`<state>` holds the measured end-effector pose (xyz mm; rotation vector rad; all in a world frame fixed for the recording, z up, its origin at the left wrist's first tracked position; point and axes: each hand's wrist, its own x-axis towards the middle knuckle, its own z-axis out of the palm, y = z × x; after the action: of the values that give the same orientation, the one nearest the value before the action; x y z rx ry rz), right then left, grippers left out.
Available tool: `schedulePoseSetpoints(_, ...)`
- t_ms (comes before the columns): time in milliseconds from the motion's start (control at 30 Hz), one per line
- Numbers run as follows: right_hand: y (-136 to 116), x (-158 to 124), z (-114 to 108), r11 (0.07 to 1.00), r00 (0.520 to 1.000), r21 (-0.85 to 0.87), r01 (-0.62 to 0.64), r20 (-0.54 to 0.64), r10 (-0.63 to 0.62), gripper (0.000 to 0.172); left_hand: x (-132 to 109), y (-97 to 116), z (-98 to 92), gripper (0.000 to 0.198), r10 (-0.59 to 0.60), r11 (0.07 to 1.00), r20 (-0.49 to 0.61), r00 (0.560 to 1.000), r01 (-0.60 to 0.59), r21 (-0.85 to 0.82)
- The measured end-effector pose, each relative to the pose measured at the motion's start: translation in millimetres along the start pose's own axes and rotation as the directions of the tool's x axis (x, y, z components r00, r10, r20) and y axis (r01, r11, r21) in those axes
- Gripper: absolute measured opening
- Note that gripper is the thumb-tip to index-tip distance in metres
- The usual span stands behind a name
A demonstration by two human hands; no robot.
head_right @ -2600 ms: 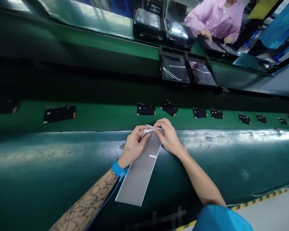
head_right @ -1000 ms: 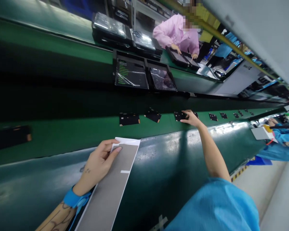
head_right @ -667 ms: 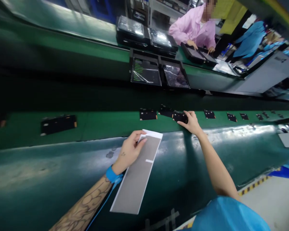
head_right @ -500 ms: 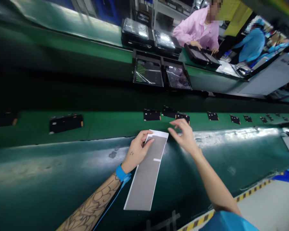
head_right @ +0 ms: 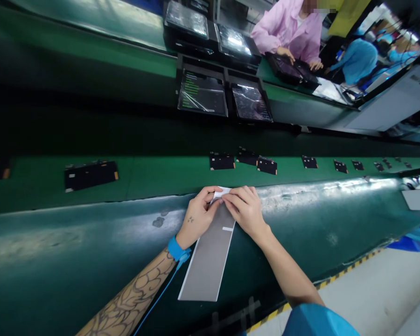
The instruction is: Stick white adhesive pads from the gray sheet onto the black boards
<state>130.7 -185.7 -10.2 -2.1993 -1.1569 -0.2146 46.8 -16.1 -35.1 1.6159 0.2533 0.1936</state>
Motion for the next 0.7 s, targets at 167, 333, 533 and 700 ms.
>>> schedulePoseSetpoints(167, -8.6, 5.9, 2.5, 0.997, 0.996, 0.004, -0.075, 0.055, 0.075, 0.013, -0.2, 0.7, -1.0, 0.022, 0.012, 1.0, 0.003, 1.0, -0.012, -0.019)
schedulePoseSetpoints(333, -14.0, 6.7, 0.8, 0.983, 0.98, 0.091, -0.157, 0.134, 0.144, 0.009, -1.8, -5.3, -3.9, 0.024, -0.012, 1.0, 0.012, 1.0, 0.012, 0.003)
schedulePoseSetpoints(533, 84.3, 43.1, -60.4, 0.908, 0.943, 0.265, -0.324, 0.161, 0.29, 0.029, -1.6, -12.6, -6.9, 0.024, -0.02, 0.997, 0.013, 1.0, 0.019, 0.076)
schedulePoseSetpoints(700, 198.6, 76.8, -108.5, 0.845, 0.763, 0.002, -0.535, 0.431, 0.482, 0.034, 0.0, -11.3, -10.5, 0.026, 0.007, 0.997, 0.046, 0.999, -0.011, 0.075)
